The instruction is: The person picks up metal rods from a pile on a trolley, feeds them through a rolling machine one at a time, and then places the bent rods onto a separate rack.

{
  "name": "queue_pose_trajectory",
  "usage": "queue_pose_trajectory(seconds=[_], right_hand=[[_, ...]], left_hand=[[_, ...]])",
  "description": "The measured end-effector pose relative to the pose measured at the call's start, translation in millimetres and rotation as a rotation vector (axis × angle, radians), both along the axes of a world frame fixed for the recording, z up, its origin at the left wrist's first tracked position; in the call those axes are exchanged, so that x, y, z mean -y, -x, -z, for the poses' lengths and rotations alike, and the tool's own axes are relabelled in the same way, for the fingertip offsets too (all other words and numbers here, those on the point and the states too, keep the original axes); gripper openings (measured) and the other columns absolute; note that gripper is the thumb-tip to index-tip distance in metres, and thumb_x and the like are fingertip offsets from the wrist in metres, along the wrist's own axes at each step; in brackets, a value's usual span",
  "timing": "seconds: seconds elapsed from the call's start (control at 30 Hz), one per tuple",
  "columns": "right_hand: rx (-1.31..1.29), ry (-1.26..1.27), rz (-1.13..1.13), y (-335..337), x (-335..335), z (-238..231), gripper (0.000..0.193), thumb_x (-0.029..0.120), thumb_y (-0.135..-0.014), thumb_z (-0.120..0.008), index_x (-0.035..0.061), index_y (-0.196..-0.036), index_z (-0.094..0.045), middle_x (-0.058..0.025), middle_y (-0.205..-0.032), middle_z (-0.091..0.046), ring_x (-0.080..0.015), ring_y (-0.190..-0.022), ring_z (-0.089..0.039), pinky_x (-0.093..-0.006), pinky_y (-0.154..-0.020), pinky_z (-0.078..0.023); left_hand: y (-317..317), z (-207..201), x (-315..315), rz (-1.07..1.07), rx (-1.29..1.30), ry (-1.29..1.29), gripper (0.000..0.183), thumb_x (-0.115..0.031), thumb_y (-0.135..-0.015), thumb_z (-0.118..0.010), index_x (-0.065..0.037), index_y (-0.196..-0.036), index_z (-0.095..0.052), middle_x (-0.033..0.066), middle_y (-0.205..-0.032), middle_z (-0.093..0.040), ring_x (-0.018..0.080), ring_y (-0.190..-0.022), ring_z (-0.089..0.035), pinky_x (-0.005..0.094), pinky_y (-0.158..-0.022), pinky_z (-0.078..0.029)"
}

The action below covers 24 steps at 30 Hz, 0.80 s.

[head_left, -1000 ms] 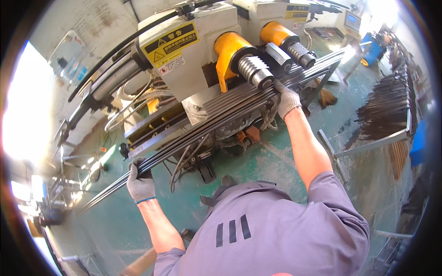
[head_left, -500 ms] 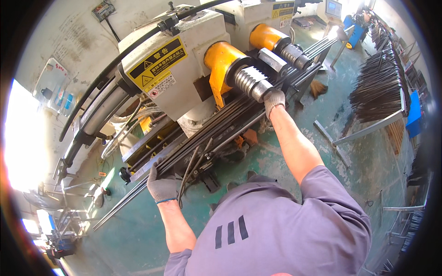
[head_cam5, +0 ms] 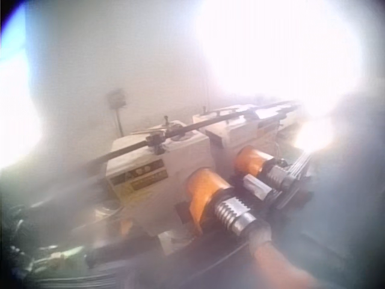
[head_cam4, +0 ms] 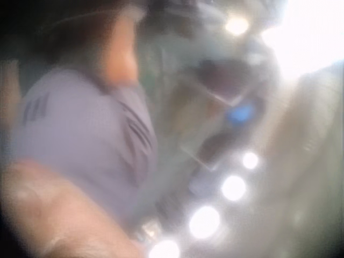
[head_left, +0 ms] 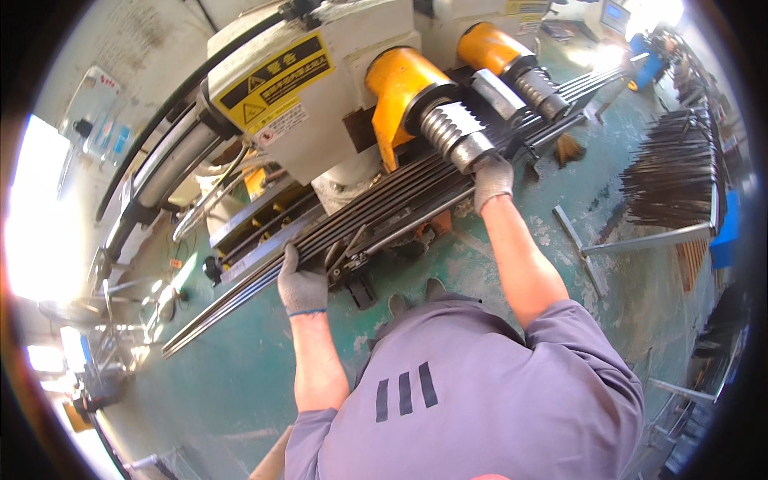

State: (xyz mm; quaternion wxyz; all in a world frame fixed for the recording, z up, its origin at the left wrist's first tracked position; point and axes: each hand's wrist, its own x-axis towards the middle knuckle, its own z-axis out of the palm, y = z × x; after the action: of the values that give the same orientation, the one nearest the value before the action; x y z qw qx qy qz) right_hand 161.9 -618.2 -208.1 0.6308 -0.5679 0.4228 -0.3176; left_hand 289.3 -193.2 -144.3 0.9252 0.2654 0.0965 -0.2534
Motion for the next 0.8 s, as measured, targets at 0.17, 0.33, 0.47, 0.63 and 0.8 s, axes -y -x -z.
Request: queue_pose_trajectory(seconds=[0.17,0.33,0.47,0.63,0.8], right_hand=[[0.255,-0.306,0.179,44,-38,-39,0.038,0.035,-0.103,-0.071,-0.0001,-0.118,-0.072,-0.0072,-0.102,-0.074,-0.0179,-0.082,-0.07,-0.0337,-0.073,-0.056],[0.054,-0.461,0.141,108,-28,-1,0.032,0.037,-0.103,-0.071,0.0087,-0.118,-0.07,-0.0069,-0.099,-0.076,-0.0221,-0.084,-0.075,-0.0401,-0.076,-0.06],[-0.018,-0.474,0.125,124,-17,21,0.033,0.038,-0.103,-0.07,0.0068,-0.114,-0.068,-0.0089,-0.097,-0.076,-0.0252,-0.082,-0.075,-0.0418,-0.076,-0.06],[-0.064,-0.448,-0.002,99,-20,29,0.029,0.035,-0.102,-0.072,0.0072,-0.11,-0.07,-0.0068,-0.091,-0.075,-0.0225,-0.077,-0.073,-0.039,-0.072,-0.059],[-0.018,-0.565,-0.159,87,-31,55,0.019,0.026,-0.1,-0.076,0.0072,-0.104,-0.072,-0.0038,-0.087,-0.071,-0.018,-0.074,-0.068,-0.0337,-0.064,-0.055]], left_hand=[[-14,10,-33,-0.242,-0.012,-0.049,0.038,-0.028,-0.112,-0.049,0.001,-0.131,-0.064,0.018,-0.134,-0.068,0.0368,-0.128,-0.063,0.0552,-0.115,-0.049],[-36,7,-66,-0.483,-0.086,-0.192,0.028,-0.02,-0.112,-0.051,0.001,-0.125,-0.064,0.0177,-0.123,-0.071,0.0347,-0.121,-0.067,0.053,-0.111,-0.054],[-20,8,-21,-0.437,-0.133,-0.176,0.03,-0.028,-0.108,-0.062,-0.001,-0.121,-0.069,0.0141,-0.117,-0.074,0.032,-0.112,-0.071,0.0501,-0.102,-0.059],[7,10,38,-0.332,-0.077,-0.068,0.035,-0.026,-0.104,-0.068,-0.003,-0.13,-0.066,0.0136,-0.125,-0.072,0.0323,-0.121,-0.067,0.0527,-0.112,-0.052],[25,-5,56,-0.144,-0.109,0.022,0.038,-0.024,-0.106,-0.066,-0.003,-0.137,-0.062,0.0152,-0.139,-0.066,0.0352,-0.129,-0.061,0.0544,-0.119,-0.045]])
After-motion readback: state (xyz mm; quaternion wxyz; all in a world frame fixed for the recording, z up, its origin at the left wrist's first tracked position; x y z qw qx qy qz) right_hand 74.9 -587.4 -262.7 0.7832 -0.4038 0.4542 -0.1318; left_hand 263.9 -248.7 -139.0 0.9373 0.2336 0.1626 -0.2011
